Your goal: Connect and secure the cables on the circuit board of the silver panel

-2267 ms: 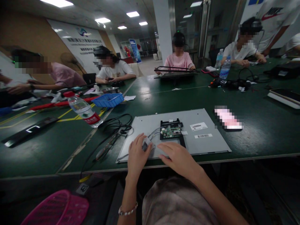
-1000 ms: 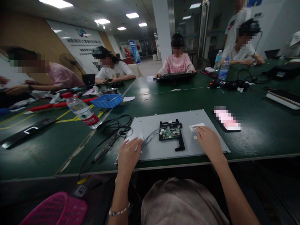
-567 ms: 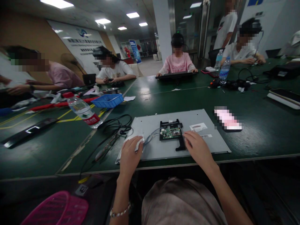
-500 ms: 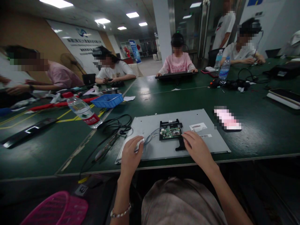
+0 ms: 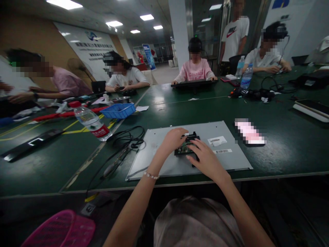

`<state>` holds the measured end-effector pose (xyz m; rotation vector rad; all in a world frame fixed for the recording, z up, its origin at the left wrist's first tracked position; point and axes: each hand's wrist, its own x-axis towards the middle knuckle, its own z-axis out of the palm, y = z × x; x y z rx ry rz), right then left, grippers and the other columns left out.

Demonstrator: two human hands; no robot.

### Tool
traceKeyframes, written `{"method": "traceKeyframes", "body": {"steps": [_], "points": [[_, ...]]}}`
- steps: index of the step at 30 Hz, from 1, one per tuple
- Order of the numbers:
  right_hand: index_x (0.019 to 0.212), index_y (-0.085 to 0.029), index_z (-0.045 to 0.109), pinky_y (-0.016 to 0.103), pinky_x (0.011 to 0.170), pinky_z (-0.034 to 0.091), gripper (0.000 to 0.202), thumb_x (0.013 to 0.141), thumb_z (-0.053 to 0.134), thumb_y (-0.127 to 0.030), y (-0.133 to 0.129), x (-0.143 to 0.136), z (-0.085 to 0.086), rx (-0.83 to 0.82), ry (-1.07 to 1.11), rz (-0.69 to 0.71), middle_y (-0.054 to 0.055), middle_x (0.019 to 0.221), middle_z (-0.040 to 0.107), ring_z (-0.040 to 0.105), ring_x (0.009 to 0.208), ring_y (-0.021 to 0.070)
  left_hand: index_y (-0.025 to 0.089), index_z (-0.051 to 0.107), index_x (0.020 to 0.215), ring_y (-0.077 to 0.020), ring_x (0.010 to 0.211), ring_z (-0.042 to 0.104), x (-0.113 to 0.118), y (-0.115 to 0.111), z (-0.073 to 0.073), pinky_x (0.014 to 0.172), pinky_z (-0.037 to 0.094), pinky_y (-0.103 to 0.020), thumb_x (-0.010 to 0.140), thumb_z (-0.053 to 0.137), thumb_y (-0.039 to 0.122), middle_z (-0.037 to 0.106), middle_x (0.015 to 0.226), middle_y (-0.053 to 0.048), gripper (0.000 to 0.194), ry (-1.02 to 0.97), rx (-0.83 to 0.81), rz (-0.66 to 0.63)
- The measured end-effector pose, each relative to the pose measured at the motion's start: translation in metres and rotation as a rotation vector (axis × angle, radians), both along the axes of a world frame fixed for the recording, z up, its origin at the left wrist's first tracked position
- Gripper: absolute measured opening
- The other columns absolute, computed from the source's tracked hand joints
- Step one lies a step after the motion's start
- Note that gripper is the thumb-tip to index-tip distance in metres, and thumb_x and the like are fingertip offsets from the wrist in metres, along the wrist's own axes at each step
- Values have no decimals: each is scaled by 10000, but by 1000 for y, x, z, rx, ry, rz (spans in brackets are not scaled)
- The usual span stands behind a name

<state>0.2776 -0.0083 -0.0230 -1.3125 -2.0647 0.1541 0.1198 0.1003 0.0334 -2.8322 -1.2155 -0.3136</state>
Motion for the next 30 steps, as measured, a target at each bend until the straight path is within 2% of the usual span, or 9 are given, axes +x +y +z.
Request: {"method": "traceKeyframes", "body": {"steps": [4, 10, 15, 19, 23, 27, 30], "points": [[1313, -187, 521, 467, 1113, 357, 432, 922, 485, -368, 3, -1, -6, -52, 11, 29, 117, 1363, 516, 396, 1330, 254, 176, 700, 1036, -202, 972, 646, 10, 24, -8, 868, 489, -283, 878, 512, 176, 707, 1019, -91, 245, 101, -20, -3], [1323, -186, 514, 460, 1125, 340, 436, 927, 469, -364, 1, 0, -7, -70, 7, 21, 118, 1364, 513, 383, 1339, 252, 150, 712, 900, -192, 908, 652, 14, 30, -18, 829, 492, -276, 899, 464, 150, 701, 936, -105, 248, 139, 7, 9], [1327, -204, 511, 470, 1118, 346, 430, 925, 469, -350, 1, -1, -7, -73, 16, 19, 111, 1361, 516, 391, 1333, 253, 128, 700, 887, -210, 894, 652, 17, 36, -14, 804, 500, -306, 907, 445, 134, 683, 921, -121, 255, 155, 64, 47], [1345, -221, 493, 492, 1111, 349, 435, 927, 462, -340, 2, -1, -7, -77, 21, 27, 109, 1358, 519, 390, 1334, 259, 113, 691, 935, -230, 990, 627, 20, 43, -8, 861, 482, -339, 901, 420, 91, 662, 970, -144, 274, 147, 112, 83], [1355, -226, 484, 504, 1107, 351, 439, 929, 455, -331, 2, -1, -6, -78, 25, 33, 110, 1369, 510, 384, 1341, 260, 92, 698, 895, -235, 994, 627, 22, 45, -11, 872, 475, -334, 870, 448, 56, 670, 941, -160, 254, 158, 94, 107], [1366, -250, 474, 520, 1098, 360, 447, 927, 459, -332, 1, 0, -7, -73, 32, 39, 100, 1373, 509, 385, 1344, 263, 104, 704, 879, -238, 958, 643, 18, 44, -16, 850, 490, -334, 880, 494, 141, 679, 960, -152, 214, 140, 52, 123], [1369, -244, 472, 512, 1103, 356, 448, 930, 454, -333, 1, 0, -7, -68, 29, 35, 100, 1372, 509, 385, 1345, 260, 134, 703, 939, -230, 973, 640, 11, 41, -10, 867, 493, -337, 889, 514, 219, 676, 1000, -125, 212, 106, 31, 134]]}}
